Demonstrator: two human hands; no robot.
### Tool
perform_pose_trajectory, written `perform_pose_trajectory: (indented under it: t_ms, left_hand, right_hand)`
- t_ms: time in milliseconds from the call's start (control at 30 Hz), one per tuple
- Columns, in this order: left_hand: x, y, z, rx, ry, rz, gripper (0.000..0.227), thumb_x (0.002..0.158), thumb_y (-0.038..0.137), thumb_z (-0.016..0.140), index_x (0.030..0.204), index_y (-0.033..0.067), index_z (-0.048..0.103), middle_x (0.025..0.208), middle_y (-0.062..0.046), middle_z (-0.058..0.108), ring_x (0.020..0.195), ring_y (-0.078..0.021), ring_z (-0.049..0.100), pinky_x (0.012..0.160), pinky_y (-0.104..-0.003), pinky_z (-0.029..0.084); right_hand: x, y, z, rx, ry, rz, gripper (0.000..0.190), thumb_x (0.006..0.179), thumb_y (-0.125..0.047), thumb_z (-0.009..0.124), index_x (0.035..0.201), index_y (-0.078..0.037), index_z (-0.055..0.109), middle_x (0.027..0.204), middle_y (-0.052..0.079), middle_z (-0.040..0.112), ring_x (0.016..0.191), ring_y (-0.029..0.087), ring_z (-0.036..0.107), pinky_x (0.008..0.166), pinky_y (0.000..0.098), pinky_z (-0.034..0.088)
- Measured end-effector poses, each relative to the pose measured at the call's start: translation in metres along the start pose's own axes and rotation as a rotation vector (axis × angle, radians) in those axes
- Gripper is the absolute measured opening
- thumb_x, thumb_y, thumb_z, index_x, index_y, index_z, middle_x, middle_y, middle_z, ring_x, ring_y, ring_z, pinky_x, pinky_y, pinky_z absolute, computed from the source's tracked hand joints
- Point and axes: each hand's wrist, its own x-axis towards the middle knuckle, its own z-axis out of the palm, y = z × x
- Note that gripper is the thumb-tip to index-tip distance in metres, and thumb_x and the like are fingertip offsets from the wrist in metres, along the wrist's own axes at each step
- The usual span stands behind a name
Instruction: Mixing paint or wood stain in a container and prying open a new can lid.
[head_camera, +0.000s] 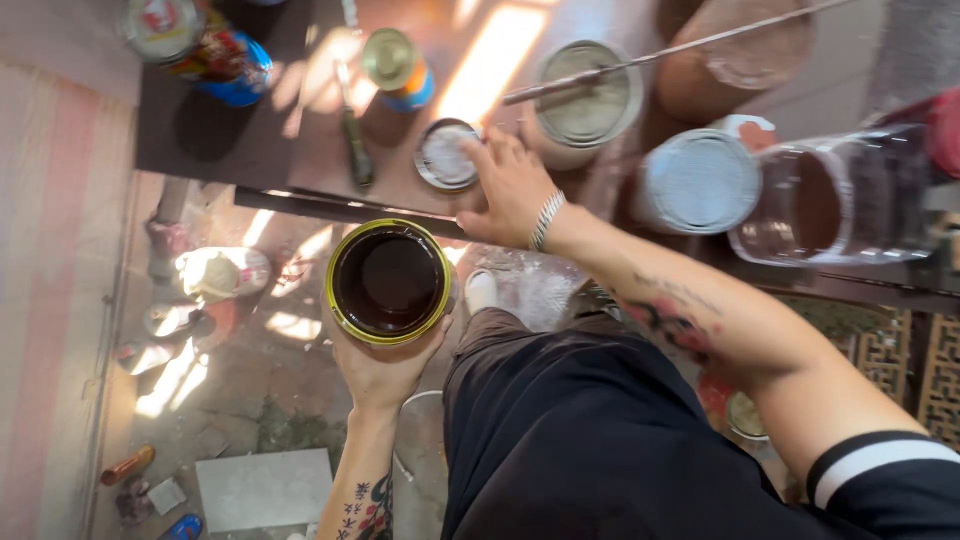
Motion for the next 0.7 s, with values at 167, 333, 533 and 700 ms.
perform_pose_trajectory:
  t_ms: [167, 333, 533, 700]
  left_hand:
    - [0.028, -0.043, -0.042, -0.008, -0.047, 0.071, 0.113, 0.057, 0.022, 0.1, 0.15, 0.0045, 0.038, 0.135, -0.021, 0.062, 0.123, -0.0371, 0.065, 0.105, -0.048, 0.054]
    - [0.053, -0.066, -0.058, -0.063, -0.141, 0.092, 0.107, 0.061, 0.02, 0.097, 0.148, 0.0035, 0.036, 0.133, -0.015, 0.064, 0.116, -0.0285, 0.07, 0.099, -0.037, 0.061]
    - [0.074, -0.086, -0.032, -0.15, -0.039, -0.034, 0.107, 0.048, 0.024, 0.102, 0.141, 0.0114, 0.051, 0.116, -0.02, 0.072, 0.107, -0.0434, 0.071, 0.086, -0.057, 0.058]
    - [0.09, -0.103, -0.015, -0.174, -0.026, 0.162, 0.122, 0.05, 0.031, 0.105, 0.15, 0.0046, 0.04, 0.128, -0.026, 0.063, 0.114, -0.0472, 0.067, 0.095, -0.06, 0.055]
  right_hand:
    - [0.082, -0.042, 0.01, -0.127, -0.231, 0.205, 0.126, 0.067, -0.061, 0.086, 0.161, -0.016, 0.016, 0.159, 0.033, 0.025, 0.143, 0.049, 0.032, 0.108, 0.0549, 0.032]
    - [0.108, -0.048, 0.019, -0.281, -0.317, 0.292, 0.13, 0.069, -0.051, 0.088, 0.165, -0.01, 0.01, 0.143, 0.031, 0.042, 0.123, 0.047, 0.048, 0.092, 0.0534, 0.041]
    - [0.107, -0.044, 0.023, -0.299, -0.301, 0.347, 0.127, 0.058, -0.061, 0.086, 0.159, -0.024, 0.019, 0.137, 0.023, 0.044, 0.126, 0.048, 0.049, 0.093, 0.0532, 0.042]
    - [0.1, -0.055, 0.006, -0.228, -0.3, 0.354, 0.105, 0.072, -0.053, 0.072, 0.163, -0.026, 0.028, 0.159, 0.026, 0.027, 0.142, 0.048, 0.037, 0.099, 0.0533, 0.041]
